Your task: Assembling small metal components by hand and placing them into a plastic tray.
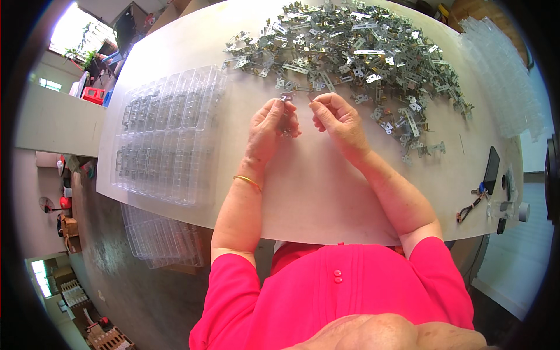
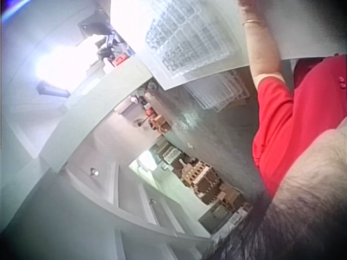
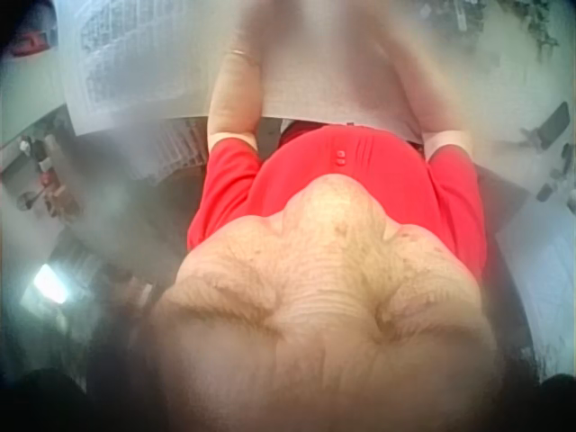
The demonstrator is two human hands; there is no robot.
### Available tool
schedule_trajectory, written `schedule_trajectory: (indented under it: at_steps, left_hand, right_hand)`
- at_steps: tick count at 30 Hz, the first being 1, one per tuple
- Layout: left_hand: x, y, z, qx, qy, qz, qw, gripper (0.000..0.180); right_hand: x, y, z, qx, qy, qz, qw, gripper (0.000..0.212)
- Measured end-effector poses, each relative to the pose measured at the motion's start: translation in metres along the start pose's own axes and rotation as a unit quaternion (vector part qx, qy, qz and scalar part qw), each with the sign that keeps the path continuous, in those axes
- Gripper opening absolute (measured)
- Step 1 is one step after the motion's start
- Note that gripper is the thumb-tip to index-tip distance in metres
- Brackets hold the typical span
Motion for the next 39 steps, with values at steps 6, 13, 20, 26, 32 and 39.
schedule_trajectory:
  at_steps: [6,13,20,26,32,39]
  left_hand:
    - [0.003,0.000,0.005,-0.068,-0.051,-0.099,0.991,0.029]
    - [0.001,0.000,0.005,-0.073,-0.037,-0.182,0.980,0.029]
    - [-0.006,0.001,0.006,-0.103,0.013,-0.286,0.953,0.028]
    - [-0.008,0.005,0.004,-0.095,0.075,-0.396,0.910,0.021]
    - [-0.004,0.009,0.006,-0.065,0.083,-0.453,0.885,0.017]
    - [-0.002,0.015,0.008,-0.032,0.082,-0.475,0.875,0.016]
  right_hand:
    - [0.003,0.007,0.003,0.025,0.003,0.015,1.000,0.013]
    - [0.000,0.007,0.003,0.023,0.006,0.023,0.999,0.012]
    - [0.002,0.005,0.004,0.012,-0.001,0.086,0.996,0.013]
    - [0.007,0.003,0.004,-0.010,-0.043,0.142,0.989,0.015]
    - [-0.001,0.007,0.003,0.010,-0.009,0.078,0.997,0.015]
    - [0.011,0.002,0.005,-0.043,-0.134,0.183,0.973,0.009]
Point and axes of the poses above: each hand's wrist, its own z-axis away from the middle knuckle, its own y-axis out of the palm, x = y × z, the point moved 6 cm from there along -z, towards the middle knuckle, and after that the axes turned 1 degree about x, right-handed, at the moved point
